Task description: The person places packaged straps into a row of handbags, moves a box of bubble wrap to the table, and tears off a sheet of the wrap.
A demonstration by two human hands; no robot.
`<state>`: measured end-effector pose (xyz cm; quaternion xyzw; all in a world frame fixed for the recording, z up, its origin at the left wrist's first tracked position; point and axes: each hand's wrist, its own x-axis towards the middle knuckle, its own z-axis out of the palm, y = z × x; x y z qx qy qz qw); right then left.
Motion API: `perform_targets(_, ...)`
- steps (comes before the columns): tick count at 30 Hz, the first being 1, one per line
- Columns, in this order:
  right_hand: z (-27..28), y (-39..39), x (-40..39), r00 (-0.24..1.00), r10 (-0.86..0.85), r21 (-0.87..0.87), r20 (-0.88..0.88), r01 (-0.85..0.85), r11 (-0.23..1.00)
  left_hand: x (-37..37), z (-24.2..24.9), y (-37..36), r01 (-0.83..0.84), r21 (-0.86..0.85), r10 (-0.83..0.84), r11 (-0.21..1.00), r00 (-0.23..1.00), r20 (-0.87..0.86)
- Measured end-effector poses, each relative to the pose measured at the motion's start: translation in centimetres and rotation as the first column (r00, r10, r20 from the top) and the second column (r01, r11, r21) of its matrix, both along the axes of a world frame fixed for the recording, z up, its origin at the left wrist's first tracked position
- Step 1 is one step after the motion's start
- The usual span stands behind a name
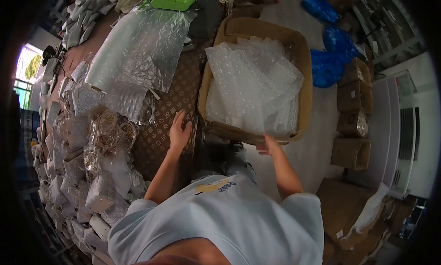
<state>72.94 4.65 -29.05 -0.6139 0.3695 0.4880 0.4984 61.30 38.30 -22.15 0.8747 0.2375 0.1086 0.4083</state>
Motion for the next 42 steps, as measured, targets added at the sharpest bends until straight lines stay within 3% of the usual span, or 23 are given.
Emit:
perform_targets(1,1.9,0.5,0.7,0.999,0.034,0.006,0.007,-0.034,0.999,0.3,-0.4,1.0,-0.024,0.118,0.025,0.993,1.000,-0.010)
perform_targets(2,3.7,1.5,1.4,0.941,0.319,0.011,0.113,-0.322,0.947,0.8,-0.6,1.8,-0.045,0.233,0.052,0.971,0.998,-0.021)
perform_targets(3,4.3,2.2,2.4,0.797,0.566,-0.012,0.212,-0.577,0.817,1.5,-0.6,2.3,-0.062,0.205,0.064,0.977,0.998,0.000)
perform_targets(4,3.9,3.1,4.8,0.401,0.809,-0.281,0.430,-0.793,0.541,2.0,-0.9,2.9,-0.083,0.214,0.085,0.973,0.996,0.001)
perform_targets(5,3.9,4.6,6.5,0.381,0.812,-0.279,0.443,-0.802,0.529,2.8,-1.3,3.7,-0.032,0.326,0.031,0.945,0.999,0.007)
perform_targets(7,4.4,8.7,10.0,-0.158,0.794,-0.751,0.586,-0.475,0.460,4.4,-1.6,4.5,-0.024,0.442,0.015,0.897,1.000,0.024)
perform_targets(8,3.7,10.9,12.2,-0.196,0.779,-0.753,0.595,-0.474,0.456,4.6,-1.4,4.3,0.042,0.476,-0.014,0.878,0.998,-0.064)
perform_targets(9,2.7,12.8,13.9,-0.180,0.859,-0.787,0.479,-0.523,0.329,4.9,-1.3,4.2,0.115,0.501,-0.041,0.858,0.987,-0.157)
perform_targets(10,1.3,14.3,15.5,-0.168,0.921,-0.797,0.351,-0.570,0.200,5.4,-1.2,4.4,0.089,0.516,-0.015,0.852,0.989,-0.146)
perform_targets(12,-2.7,15.9,17.7,-0.230,0.893,-0.790,0.387,-0.582,0.193,5.2,-1.3,4.3,0.106,0.504,-0.013,0.857,0.983,-0.183)
perform_targets(14,-2.0,19.7,21.6,-0.161,0.946,-0.570,0.282,-0.821,0.029,5.3,-1.1,4.6,0.081,0.488,0.010,0.869,0.984,-0.180)
perform_targets(16,3.3,21.4,25.1,-0.114,0.768,-0.703,0.630,-0.504,0.502,5.3,-0.9,4.5,0.061,0.452,0.009,0.890,0.988,-0.152)
perform_targets(18,11.1,25.4,29.2,-0.336,0.442,-0.538,0.832,-0.291,0.791,5.4,-0.6,4.5,0.051,0.445,0.021,0.894,0.988,-0.156)
perform_targets(19,14.4,27.7,31.7,-0.543,0.298,-0.485,0.785,-0.241,0.840,5.5,-0.4,4.5,0.055,0.446,0.022,0.894,0.986,-0.165)
perform_targets(21,18.6,32.9,36.3,-0.764,0.204,-0.492,0.612,-0.167,0.854,5.7,-0.5,4.7,0.040,0.445,0.036,0.895,0.986,-0.160)
perform_targets(24,18.8,39.2,42.1,-0.796,0.240,-0.556,0.556,-0.142,0.819,5.6,-0.5,4.5,0.035,0.436,0.047,0.899,0.984,-0.174)
perform_targets(26,19.1,41.3,43.0,-0.611,0.479,-0.698,0.630,-0.175,0.695,5.5,-0.3,4.7,0.028,0.434,0.058,0.900,0.981,-0.184)
perform_targets(32,19.5,41.1,43.3,-0.726,0.497,-0.777,0.475,-0.080,0.625,5.6,-0.3,4.9,0.041,0.417,0.053,0.908,0.976,-0.211)
perform_targets(35,20.2,41.3,43.0,-0.710,0.559,-0.822,0.428,-0.049,0.567,5.6,-0.1,4.9,0.038,0.425,0.060,0.904,0.975,-0.214)
perform_targets(38,19.6,41.6,43.6,-0.783,0.513,-0.794,0.352,0.040,0.607,5.4,0.0,4.9,0.019,0.400,0.073,0.916,0.975,-0.212)
perform_targets(42,19.7,41.7,43.5,-0.771,0.540,-0.817,0.339,0.043,0.575,5.3,0.0,5.2,0.036,0.391,0.050,0.920,0.977,-0.208)
